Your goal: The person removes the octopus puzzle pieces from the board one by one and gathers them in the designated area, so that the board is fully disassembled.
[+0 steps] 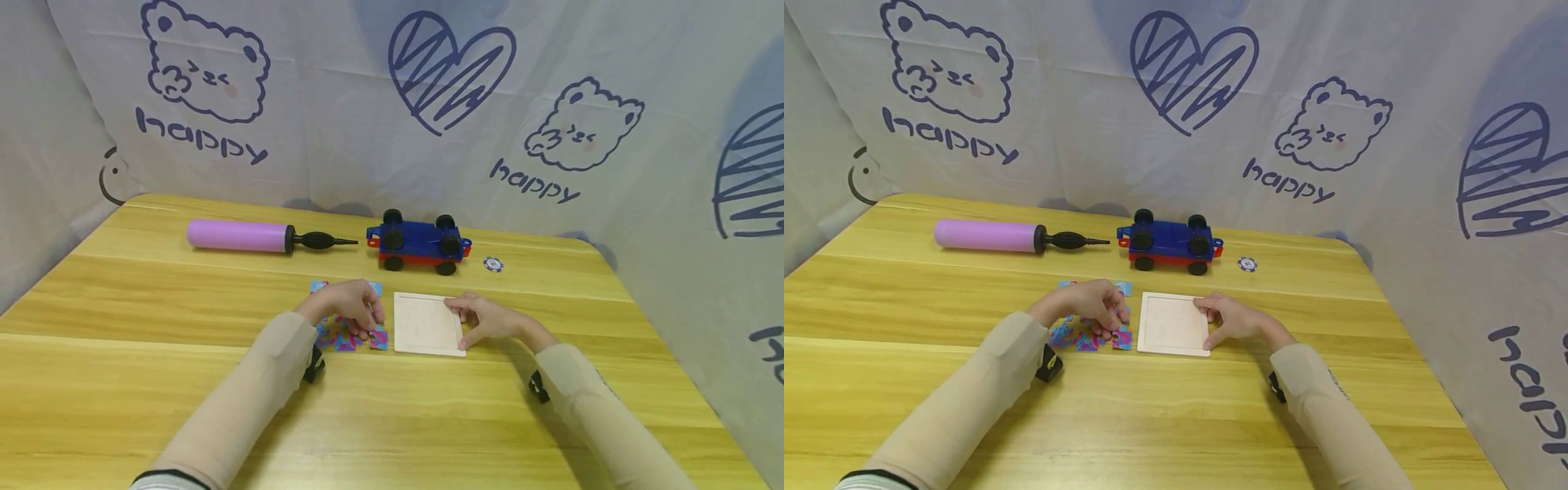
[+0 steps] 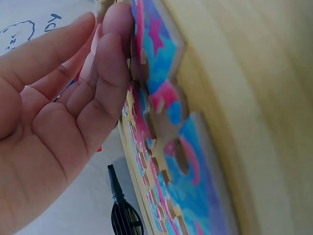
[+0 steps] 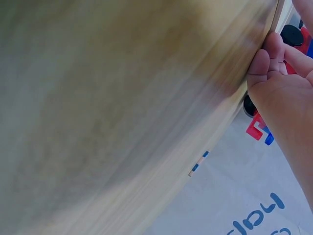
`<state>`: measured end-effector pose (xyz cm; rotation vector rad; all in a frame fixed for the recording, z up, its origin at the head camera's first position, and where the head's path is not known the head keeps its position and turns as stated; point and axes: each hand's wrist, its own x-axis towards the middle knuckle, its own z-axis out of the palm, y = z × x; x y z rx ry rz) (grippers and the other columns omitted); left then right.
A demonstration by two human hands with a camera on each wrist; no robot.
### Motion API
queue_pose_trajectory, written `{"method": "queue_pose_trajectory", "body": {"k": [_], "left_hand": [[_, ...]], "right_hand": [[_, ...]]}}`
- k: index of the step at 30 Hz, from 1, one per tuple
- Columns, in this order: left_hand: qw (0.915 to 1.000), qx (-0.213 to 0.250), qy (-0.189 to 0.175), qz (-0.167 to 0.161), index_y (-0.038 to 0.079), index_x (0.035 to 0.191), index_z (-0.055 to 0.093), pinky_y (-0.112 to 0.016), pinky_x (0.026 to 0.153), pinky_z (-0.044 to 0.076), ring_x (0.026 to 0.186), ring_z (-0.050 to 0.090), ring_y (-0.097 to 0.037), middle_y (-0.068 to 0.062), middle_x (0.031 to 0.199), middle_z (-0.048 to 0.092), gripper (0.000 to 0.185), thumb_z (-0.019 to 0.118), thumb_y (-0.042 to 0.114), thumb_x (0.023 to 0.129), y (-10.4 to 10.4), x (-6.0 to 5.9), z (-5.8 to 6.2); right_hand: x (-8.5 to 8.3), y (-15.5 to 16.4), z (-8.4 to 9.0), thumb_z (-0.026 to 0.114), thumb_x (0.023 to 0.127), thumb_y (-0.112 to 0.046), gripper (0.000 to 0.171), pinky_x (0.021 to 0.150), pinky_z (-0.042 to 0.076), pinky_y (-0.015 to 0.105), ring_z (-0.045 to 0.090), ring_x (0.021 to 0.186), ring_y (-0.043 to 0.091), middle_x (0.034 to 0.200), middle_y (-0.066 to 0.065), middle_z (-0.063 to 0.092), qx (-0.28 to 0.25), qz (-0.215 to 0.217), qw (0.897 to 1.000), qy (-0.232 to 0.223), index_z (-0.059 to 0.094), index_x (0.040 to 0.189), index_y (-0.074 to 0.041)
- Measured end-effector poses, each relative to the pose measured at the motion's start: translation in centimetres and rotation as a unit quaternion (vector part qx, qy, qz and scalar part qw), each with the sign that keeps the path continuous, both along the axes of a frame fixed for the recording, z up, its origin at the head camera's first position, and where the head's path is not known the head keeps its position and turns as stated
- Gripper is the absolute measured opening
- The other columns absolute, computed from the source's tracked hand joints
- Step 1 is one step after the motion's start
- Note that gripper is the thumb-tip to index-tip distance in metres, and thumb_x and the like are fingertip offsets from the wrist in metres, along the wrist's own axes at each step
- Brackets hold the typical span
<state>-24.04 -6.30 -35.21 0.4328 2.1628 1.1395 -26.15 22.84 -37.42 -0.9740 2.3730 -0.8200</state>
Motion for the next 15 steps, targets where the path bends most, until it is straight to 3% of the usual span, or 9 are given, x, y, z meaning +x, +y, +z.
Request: {"method": "queue_pose_trajectory", "body": {"k": [8, 15], "left_hand": [[0.9998, 0.021, 0.001, 0.002, -0.008, 0.092, 0.06, -0.029, 0.059, 0.05, 0.059, 0.061, -0.018, -0.013, 0.073, 0.063, 0.012, 0.057, -0.01, 0.08, -0.5, 0.1, 0.1], [0.9987, 0.032, 0.037, 0.009, -0.009, 0.096, 0.059, -0.03, 0.058, 0.049, 0.059, 0.059, -0.017, -0.014, 0.073, 0.063, 0.014, 0.057, -0.004, 0.083, -1.8, 0.3, 0.4]], "right_hand": [[-0.1, 0.0, 0.0, 0.076, 0.07, -0.013, 0.078, 0.065, 0.034, 0.024, 0.036, 0.08, 0.02, 0.091, 0.01, 0.041, 0.002, 0.0, 1.0, 0.001, 0.033, 0.129, 0.014], [-0.1, 0.1, 0.1, 0.076, 0.071, -0.014, 0.077, 0.065, 0.034, 0.024, 0.038, 0.081, 0.02, 0.092, 0.01, 0.041, -0.003, -0.003, 1.0, -0.006, 0.033, 0.129, 0.014]]}}
